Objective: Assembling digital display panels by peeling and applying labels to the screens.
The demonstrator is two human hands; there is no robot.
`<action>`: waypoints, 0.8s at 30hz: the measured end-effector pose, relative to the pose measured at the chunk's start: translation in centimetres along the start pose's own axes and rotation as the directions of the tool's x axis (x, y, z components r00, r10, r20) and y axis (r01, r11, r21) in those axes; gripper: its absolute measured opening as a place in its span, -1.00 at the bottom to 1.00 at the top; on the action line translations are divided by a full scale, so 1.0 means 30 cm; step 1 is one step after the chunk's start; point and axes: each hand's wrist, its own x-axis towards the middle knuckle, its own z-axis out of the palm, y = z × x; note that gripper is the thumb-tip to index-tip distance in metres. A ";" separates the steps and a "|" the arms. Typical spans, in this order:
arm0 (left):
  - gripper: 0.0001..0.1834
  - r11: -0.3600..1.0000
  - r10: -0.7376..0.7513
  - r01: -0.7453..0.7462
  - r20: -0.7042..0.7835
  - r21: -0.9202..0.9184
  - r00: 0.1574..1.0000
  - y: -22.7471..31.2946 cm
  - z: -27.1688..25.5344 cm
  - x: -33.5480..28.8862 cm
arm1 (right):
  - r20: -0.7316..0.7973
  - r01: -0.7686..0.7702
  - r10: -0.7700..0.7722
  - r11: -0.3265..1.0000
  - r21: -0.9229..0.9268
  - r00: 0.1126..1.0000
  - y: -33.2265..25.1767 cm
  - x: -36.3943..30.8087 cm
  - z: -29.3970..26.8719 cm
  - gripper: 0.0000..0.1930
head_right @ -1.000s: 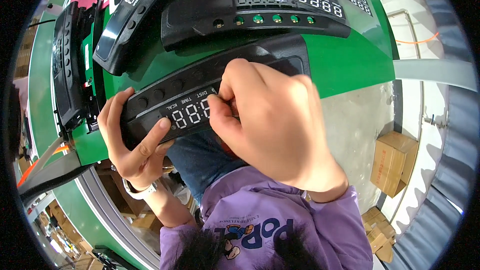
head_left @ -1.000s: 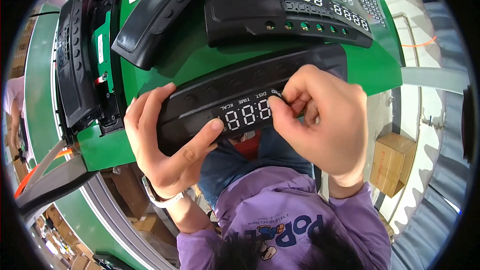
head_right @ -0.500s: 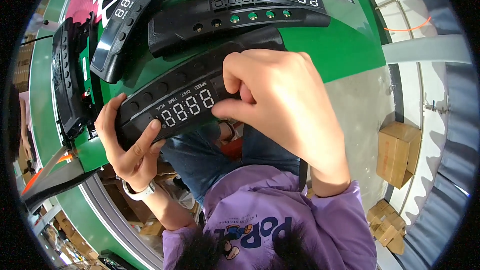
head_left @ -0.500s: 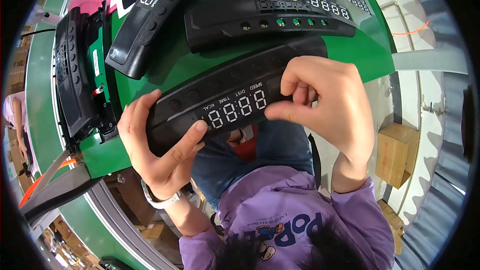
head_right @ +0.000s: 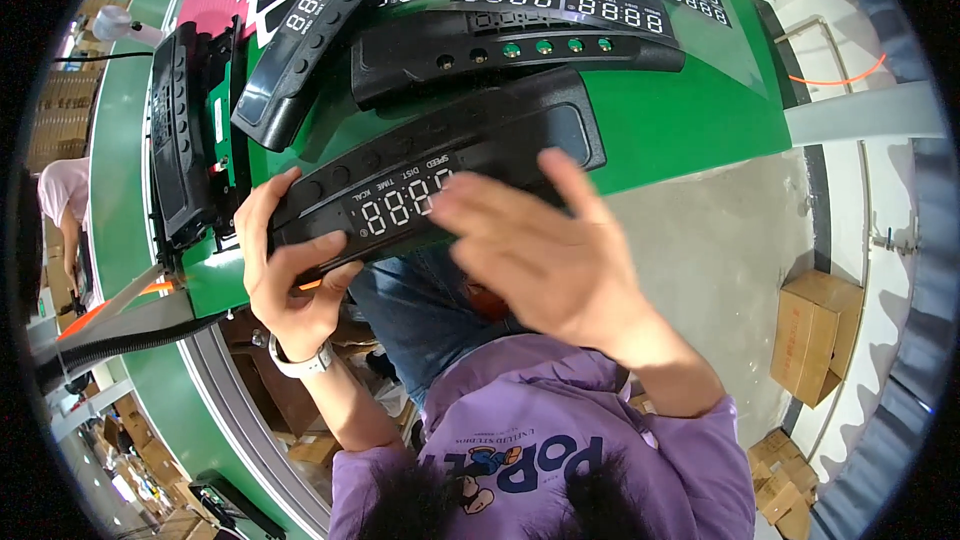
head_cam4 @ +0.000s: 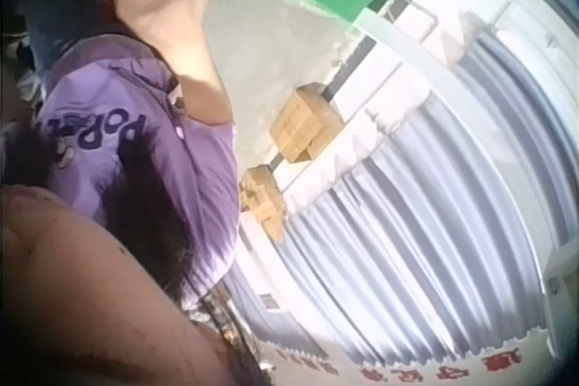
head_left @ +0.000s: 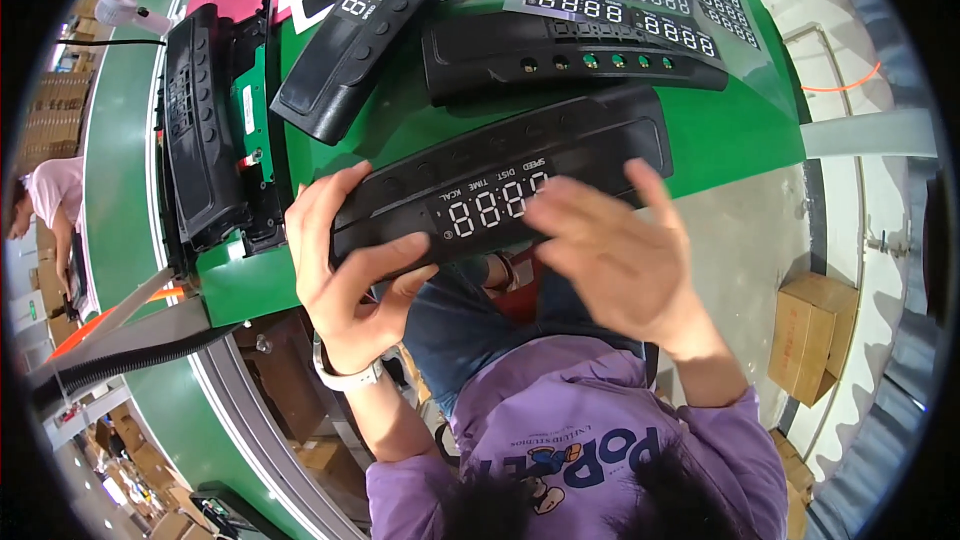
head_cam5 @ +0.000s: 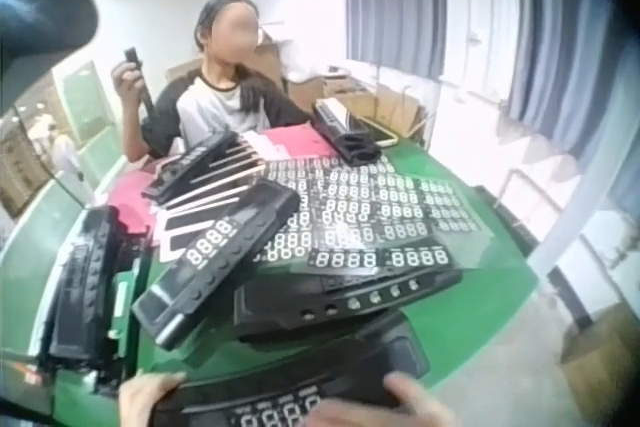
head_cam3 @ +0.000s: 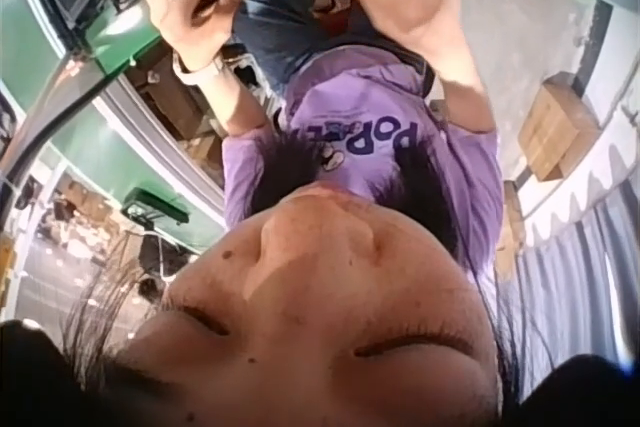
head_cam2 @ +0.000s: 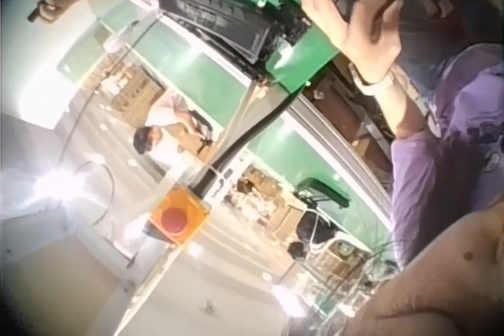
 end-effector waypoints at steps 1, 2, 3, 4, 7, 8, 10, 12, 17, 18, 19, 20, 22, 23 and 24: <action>-0.58 0.999 -0.036 0.036 -0.020 -0.029 0.999 -0.004 0.003 -0.001 | -0.018 -0.052 0.052 0.999 -0.011 0.998 0.026 -0.025 -0.026 -0.89; -0.52 0.999 -0.030 0.029 -0.042 -0.028 0.999 -0.015 0.013 -0.007 | -0.056 -0.099 0.100 0.995 0.025 0.993 0.051 -0.045 -0.047 -0.89; -0.52 0.999 -0.030 0.029 -0.041 -0.028 0.999 -0.015 0.016 -0.002 | -0.090 -0.149 0.154 0.987 0.057 0.984 0.064 -0.061 -0.068 -0.89; -0.50 0.999 -0.036 0.034 -0.035 -0.034 0.999 -0.013 0.018 0.005 | -0.114 -0.171 0.175 0.984 0.046 0.978 0.068 -0.061 -0.083 -0.89; -0.43 0.997 -0.030 0.027 -0.039 -0.073 0.999 -0.009 0.021 0.021 | -0.147 -0.175 0.173 0.985 0.001 0.974 0.078 -0.050 -0.103 -0.83; -0.43 0.996 -0.037 0.035 -0.031 -0.084 0.999 -0.005 0.023 0.022 | -0.136 -0.197 0.191 0.980 -0.030 0.972 0.066 -0.025 -0.111 -0.74; -0.42 0.993 -0.063 0.061 -0.014 -0.099 0.998 -0.008 0.012 0.011 | -0.057 -0.176 0.173 0.983 -0.044 0.983 0.070 0.022 -0.101 -0.45; -0.42 0.991 -0.054 0.052 -0.007 -0.127 0.999 -0.012 0.002 0.007 | -0.029 -0.158 0.159 0.986 0.044 0.987 0.085 0.066 -0.098 -0.43; -0.47 0.995 -0.054 0.059 0.060 -0.082 0.997 0.017 -0.033 0.000 | 0.131 -0.134 0.117 0.982 0.133 0.984 0.138 0.107 -0.127 -0.37; -0.46 0.995 -0.061 0.066 0.066 -0.078 0.996 0.019 -0.037 -0.005 | 0.087 -0.061 0.052 0.992 0.114 0.995 0.143 0.119 -0.132 -0.38; -0.46 0.996 -0.046 0.050 0.053 -0.076 0.998 0.030 -0.039 -0.007 | 0.073 -0.049 0.042 0.994 0.102 0.996 0.149 0.129 -0.138 -0.38; -0.45 0.999 -0.050 0.050 0.041 -0.013 0.998 0.041 -0.039 -0.010 | 0.089 -0.039 0.030 0.994 0.106 0.996 0.155 0.138 -0.143 -0.41; -0.41 0.984 0.035 -0.041 0.039 0.174 0.999 0.056 -0.058 0.005 | 0.038 0.048 -0.051 0.996 0.079 0.998 0.180 0.159 -0.131 -0.43; -0.41 0.983 0.047 -0.052 0.034 0.178 0.998 0.057 -0.063 0.014 | 0.026 0.053 -0.055 0.996 0.072 0.998 0.181 0.164 -0.144 -0.43; -0.41 0.969 0.090 -0.100 0.056 0.227 0.994 0.048 -0.066 0.013 | 0.093 -0.040 0.031 0.994 0.099 0.995 0.178 0.174 -0.148 -0.41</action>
